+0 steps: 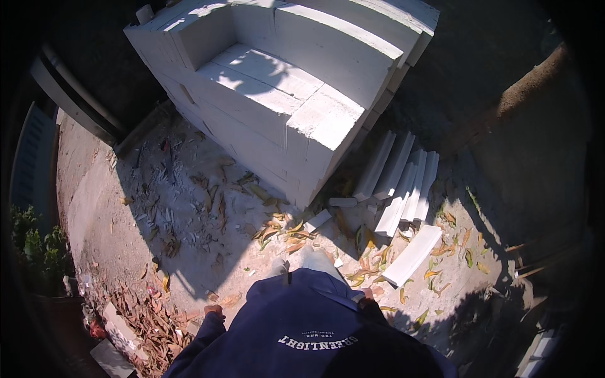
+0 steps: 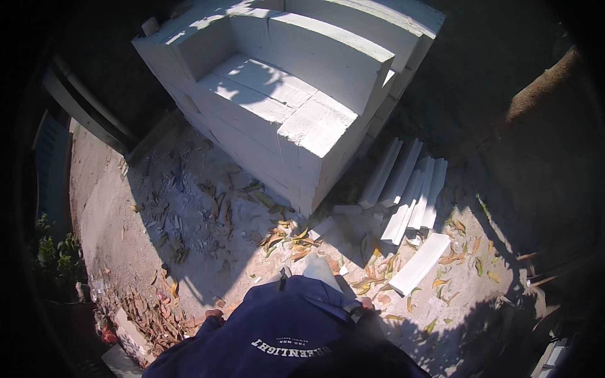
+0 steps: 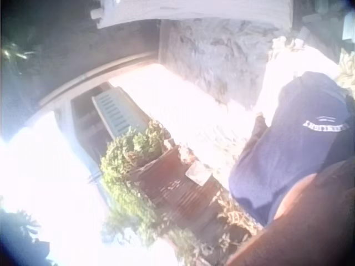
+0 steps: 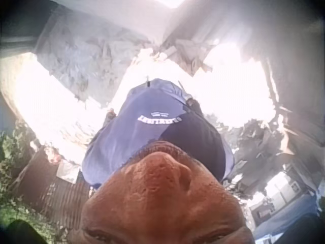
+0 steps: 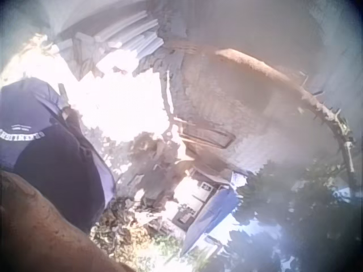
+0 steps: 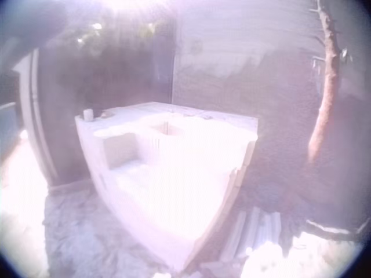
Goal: The person sits on the ground and uses a hand saw to cut a long white wooden plank. They then pick up the cut pieces and stack them with other planks nearby before resuming cutting another piece of wood.
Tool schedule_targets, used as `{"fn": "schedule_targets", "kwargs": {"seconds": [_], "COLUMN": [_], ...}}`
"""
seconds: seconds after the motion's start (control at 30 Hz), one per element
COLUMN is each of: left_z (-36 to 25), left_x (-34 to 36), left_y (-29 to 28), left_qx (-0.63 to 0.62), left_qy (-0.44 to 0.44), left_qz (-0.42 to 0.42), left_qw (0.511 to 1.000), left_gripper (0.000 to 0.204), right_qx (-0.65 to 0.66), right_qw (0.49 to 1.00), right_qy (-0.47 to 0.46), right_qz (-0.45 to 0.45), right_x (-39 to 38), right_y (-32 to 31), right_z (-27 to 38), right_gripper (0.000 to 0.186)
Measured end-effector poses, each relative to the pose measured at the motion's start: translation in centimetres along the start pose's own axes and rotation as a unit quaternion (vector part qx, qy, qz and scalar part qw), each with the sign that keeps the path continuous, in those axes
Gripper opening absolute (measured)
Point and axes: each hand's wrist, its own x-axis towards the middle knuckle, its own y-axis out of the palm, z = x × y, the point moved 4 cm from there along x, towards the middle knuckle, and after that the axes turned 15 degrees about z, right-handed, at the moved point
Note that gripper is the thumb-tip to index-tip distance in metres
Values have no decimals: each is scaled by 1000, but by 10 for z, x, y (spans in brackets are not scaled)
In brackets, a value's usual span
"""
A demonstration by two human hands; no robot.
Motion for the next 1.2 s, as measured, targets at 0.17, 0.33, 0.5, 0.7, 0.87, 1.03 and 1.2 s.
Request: {"fn": "schedule_targets", "kwargs": {"seconds": [0.17, 0.33, 0.5, 0.7, 0.87, 1.03, 1.2], "left_z": [-148, -220, -206, -125, -158, -243, -445], "left_x": [-35, -66, -75, -51, -83, -22, -138], "left_y": [102, 116, 92, 70, 32, -43, -116], "left_qx": [-107, -81, -132, -225, -25, -114, 29], "left_qy": [201, 345, 278, 54, 134, 165, 460], "left_qz": [61, 71, 21, 57, 27, 5, -251], "left_qw": [972, 932, 951, 971, 990, 980, 851], "left_gripper": [9, 29, 19, 7, 11, 12, 28], "right_qx": [77, 20, 81, 174, 152, 59, -223], "right_qw": [966, 884, 832, 786, 741, 696, 666], "right_qy": [-162, -350, -420, -473, -472, -469, -445], "right_qz": [-189, -309, -354, -359, -452, -540, -555], "right_x": [13, -65, -157, -163, -196, -262, -310], "right_y": [-181, -333, -363, -321, -324, -351, -388], "right_z": [123, 348, 501, 568, 598, 627, 680], "right_gripper": [44, 54, 71, 85, 97, 89, 68]}}
